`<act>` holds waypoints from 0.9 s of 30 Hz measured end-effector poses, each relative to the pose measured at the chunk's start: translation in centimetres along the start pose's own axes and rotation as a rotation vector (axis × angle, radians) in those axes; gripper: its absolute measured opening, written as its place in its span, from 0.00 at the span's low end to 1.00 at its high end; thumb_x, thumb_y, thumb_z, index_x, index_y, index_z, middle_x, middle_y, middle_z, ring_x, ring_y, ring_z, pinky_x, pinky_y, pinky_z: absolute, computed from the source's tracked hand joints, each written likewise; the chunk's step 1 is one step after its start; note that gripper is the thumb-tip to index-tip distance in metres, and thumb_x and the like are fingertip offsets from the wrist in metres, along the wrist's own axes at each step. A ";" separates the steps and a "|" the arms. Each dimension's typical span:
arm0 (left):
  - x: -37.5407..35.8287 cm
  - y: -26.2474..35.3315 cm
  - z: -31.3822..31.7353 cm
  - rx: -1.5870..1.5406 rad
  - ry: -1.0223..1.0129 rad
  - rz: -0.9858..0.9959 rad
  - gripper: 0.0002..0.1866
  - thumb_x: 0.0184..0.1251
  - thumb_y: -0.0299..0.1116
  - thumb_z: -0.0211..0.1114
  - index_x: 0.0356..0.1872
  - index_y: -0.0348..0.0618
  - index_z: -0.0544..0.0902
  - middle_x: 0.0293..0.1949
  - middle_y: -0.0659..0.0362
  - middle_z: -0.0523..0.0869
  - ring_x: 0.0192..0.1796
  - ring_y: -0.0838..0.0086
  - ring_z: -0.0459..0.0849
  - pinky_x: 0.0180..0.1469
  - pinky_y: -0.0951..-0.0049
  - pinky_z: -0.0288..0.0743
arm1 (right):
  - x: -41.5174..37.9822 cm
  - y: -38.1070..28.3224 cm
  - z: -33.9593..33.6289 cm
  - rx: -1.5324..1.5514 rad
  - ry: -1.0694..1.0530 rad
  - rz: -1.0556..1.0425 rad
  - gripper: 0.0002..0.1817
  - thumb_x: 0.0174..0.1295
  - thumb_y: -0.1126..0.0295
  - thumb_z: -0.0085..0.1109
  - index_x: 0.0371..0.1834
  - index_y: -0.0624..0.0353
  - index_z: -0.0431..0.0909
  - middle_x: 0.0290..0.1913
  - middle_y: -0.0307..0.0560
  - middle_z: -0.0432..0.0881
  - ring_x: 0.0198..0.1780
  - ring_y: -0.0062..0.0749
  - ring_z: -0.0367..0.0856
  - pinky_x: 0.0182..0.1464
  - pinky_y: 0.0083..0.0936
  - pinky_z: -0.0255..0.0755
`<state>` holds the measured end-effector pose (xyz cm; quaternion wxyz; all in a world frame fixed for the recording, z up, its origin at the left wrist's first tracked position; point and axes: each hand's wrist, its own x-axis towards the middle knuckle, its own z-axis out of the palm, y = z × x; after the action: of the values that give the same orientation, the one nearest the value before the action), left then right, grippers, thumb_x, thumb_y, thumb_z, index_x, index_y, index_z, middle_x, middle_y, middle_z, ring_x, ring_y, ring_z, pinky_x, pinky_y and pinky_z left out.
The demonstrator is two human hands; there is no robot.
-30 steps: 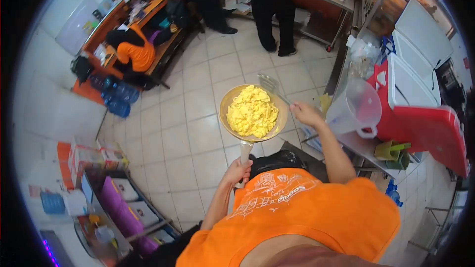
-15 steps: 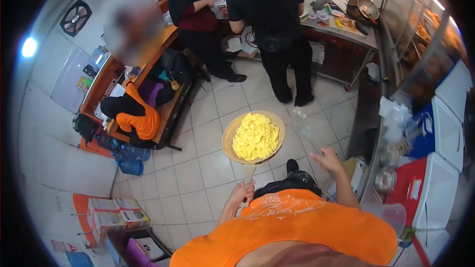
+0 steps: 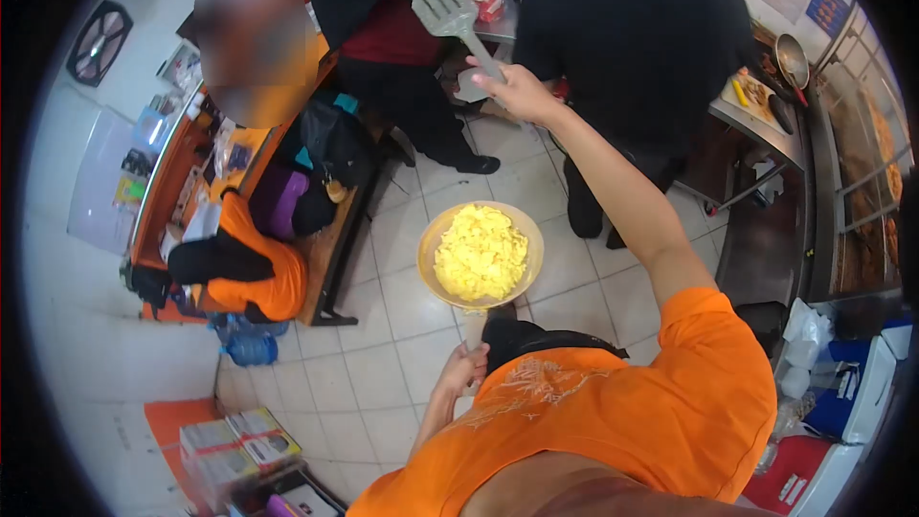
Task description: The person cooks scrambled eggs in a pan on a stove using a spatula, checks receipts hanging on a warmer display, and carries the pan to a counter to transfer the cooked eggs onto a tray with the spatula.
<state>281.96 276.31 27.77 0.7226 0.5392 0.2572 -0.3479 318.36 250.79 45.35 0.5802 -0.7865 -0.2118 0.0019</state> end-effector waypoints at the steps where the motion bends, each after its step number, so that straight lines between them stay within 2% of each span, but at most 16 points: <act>1: 2.1 2.6 -1.2 0.054 -0.018 0.006 0.10 0.70 0.35 0.58 0.33 0.50 0.64 0.16 0.71 0.62 0.14 0.85 0.61 0.14 0.78 0.59 | 3.0 1.9 0.3 -0.019 0.146 -0.231 0.28 0.67 0.55 0.55 0.63 0.63 0.69 0.43 0.49 0.82 0.43 0.26 0.78 0.49 0.26 0.71; 2: 4.5 4.8 -1.9 0.093 -0.043 0.003 0.10 0.70 0.34 0.58 0.33 0.50 0.64 0.16 0.71 0.62 0.14 0.85 0.61 0.15 0.77 0.60 | 5.0 4.4 -0.2 -0.034 0.197 -0.140 0.27 0.67 0.56 0.55 0.62 0.63 0.69 0.47 0.51 0.82 0.45 0.30 0.79 0.51 0.28 0.70; 4: 6.5 10.3 -2.6 0.123 -0.078 -0.040 0.10 0.70 0.34 0.57 0.33 0.50 0.64 0.17 0.70 0.63 0.14 0.84 0.61 0.15 0.76 0.61 | 6.8 6.5 -1.9 -0.159 0.362 -0.268 0.26 0.67 0.58 0.54 0.62 0.64 0.69 0.49 0.51 0.82 0.49 0.31 0.79 0.53 0.27 0.70; 6: 8.5 14.0 -3.1 0.129 -0.093 -0.054 0.11 0.69 0.34 0.57 0.31 0.49 0.63 0.17 0.70 0.63 0.14 0.84 0.61 0.15 0.76 0.62 | 5.7 7.0 -5.0 -0.152 0.407 -0.078 0.24 0.68 0.61 0.53 0.62 0.65 0.69 0.56 0.51 0.79 0.52 0.32 0.78 0.57 0.27 0.68; 9: 12.1 20.3 -4.1 0.232 -0.126 -0.099 0.10 0.69 0.35 0.58 0.32 0.47 0.66 0.16 0.69 0.64 0.14 0.83 0.63 0.15 0.77 0.63 | 5.3 9.5 -8.3 -0.134 0.449 -0.010 0.22 0.69 0.64 0.51 0.62 0.65 0.69 0.63 0.52 0.73 0.59 0.36 0.75 0.62 0.26 0.64; 11: 15.0 24.0 -4.3 0.274 -0.175 -0.113 0.09 0.69 0.35 0.58 0.32 0.47 0.68 0.16 0.68 0.64 0.14 0.82 0.63 0.15 0.77 0.63 | 5.4 10.7 -10.7 -0.262 0.483 -0.038 0.21 0.69 0.65 0.51 0.62 0.64 0.71 0.70 0.54 0.65 0.68 0.41 0.68 0.66 0.26 0.58; 12: 16.1 25.5 -4.1 0.296 -0.185 -0.130 0.09 0.69 0.35 0.58 0.32 0.47 0.68 0.16 0.68 0.64 0.14 0.82 0.63 0.15 0.77 0.63 | 5.0 11.6 -11.9 -0.264 0.506 -0.019 0.21 0.69 0.65 0.51 0.62 0.64 0.71 0.70 0.54 0.65 0.68 0.41 0.68 0.66 0.26 0.58; 14: 17.7 28.6 -2.9 0.308 -0.157 -0.183 0.10 0.69 0.35 0.59 0.32 0.47 0.67 0.16 0.69 0.64 0.14 0.83 0.62 0.14 0.78 0.62 | 3.9 13.0 -14.2 -0.362 0.540 0.206 0.20 0.69 0.66 0.51 0.61 0.64 0.72 0.71 0.55 0.63 0.73 0.45 0.59 0.69 0.28 0.54; 16: 20.5 31.8 -1.7 0.335 -0.178 -0.188 0.10 0.70 0.35 0.59 0.32 0.47 0.67 0.16 0.69 0.64 0.13 0.83 0.62 0.14 0.79 0.61 | 4.0 13.9 -16.0 -0.432 0.619 0.162 0.20 0.69 0.65 0.51 0.60 0.65 0.73 0.72 0.55 0.61 0.74 0.47 0.56 0.71 0.30 0.53; 18: 22.8 35.0 -0.1 0.352 -0.188 -0.186 0.10 0.70 0.36 0.59 0.33 0.47 0.67 0.16 0.69 0.63 0.13 0.84 0.62 0.13 0.79 0.60 | 3.9 15.8 -18.1 -0.601 0.670 0.210 0.19 0.69 0.65 0.51 0.58 0.66 0.74 0.71 0.57 0.62 0.73 0.47 0.58 0.70 0.32 0.54; 19: 23.4 36.8 0.9 0.324 -0.206 -0.208 0.09 0.70 0.35 0.58 0.33 0.47 0.67 0.17 0.69 0.64 0.14 0.83 0.62 0.14 0.79 0.61 | 3.7 16.8 -18.8 -0.641 0.764 0.143 0.19 0.69 0.61 0.53 0.53 0.66 0.76 0.59 0.61 0.75 0.63 0.48 0.73 0.63 0.33 0.64; 20: 24.2 38.6 1.9 0.291 -0.218 -0.233 0.08 0.70 0.35 0.57 0.34 0.47 0.68 0.17 0.69 0.64 0.14 0.83 0.63 0.15 0.79 0.62 | 3.4 18.3 -19.5 -0.640 0.775 0.147 0.19 0.69 0.61 0.53 0.53 0.66 0.76 0.59 0.61 0.75 0.63 0.48 0.73 0.63 0.33 0.64; 22: 25.2 42.5 4.2 0.257 -0.261 -0.292 0.08 0.70 0.35 0.57 0.34 0.48 0.68 0.17 0.70 0.63 0.14 0.84 0.61 0.14 0.80 0.60 | 3.3 20.6 -21.8 -0.306 0.762 0.598 0.20 0.68 0.58 0.54 0.45 0.67 0.78 0.40 0.59 0.83 0.46 0.47 0.83 0.50 0.36 0.73; 23: 25.4 44.4 5.5 0.282 -0.240 -0.308 0.08 0.71 0.36 0.57 0.34 0.48 0.68 0.17 0.70 0.62 0.14 0.85 0.60 0.14 0.80 0.59 | 3.8 21.4 -23.2 -0.304 0.771 0.607 0.20 0.68 0.58 0.54 0.45 0.67 0.78 0.40 0.59 0.83 0.46 0.47 0.83 0.50 0.36 0.73; 25: 25.4 49.0 8.2 0.342 -0.216 -0.338 0.09 0.71 0.36 0.57 0.35 0.49 0.67 0.17 0.71 0.62 0.14 0.86 0.60 0.14 0.81 0.59 | 5.6 22.7 -26.9 -0.258 0.743 0.817 0.21 0.68 0.56 0.53 0.39 0.68 0.77 0.28 0.58 0.82 0.35 0.52 0.83 0.40 0.36 0.73; 27: 25.1 53.2 10.4 0.370 -0.225 -0.352 0.08 0.72 0.36 0.57 0.35 0.49 0.67 0.17 0.71 0.62 0.14 0.86 0.60 0.14 0.81 0.59 | 7.8 24.5 -31.5 -0.424 0.756 0.806 0.20 0.67 0.56 0.52 0.38 0.68 0.77 0.30 0.61 0.82 0.36 0.55 0.82 0.41 0.38 0.73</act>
<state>339.13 270.05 43.89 0.5644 0.5671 0.1971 -0.5666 341.36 218.83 35.13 0.3991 -0.8498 0.3293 -0.1005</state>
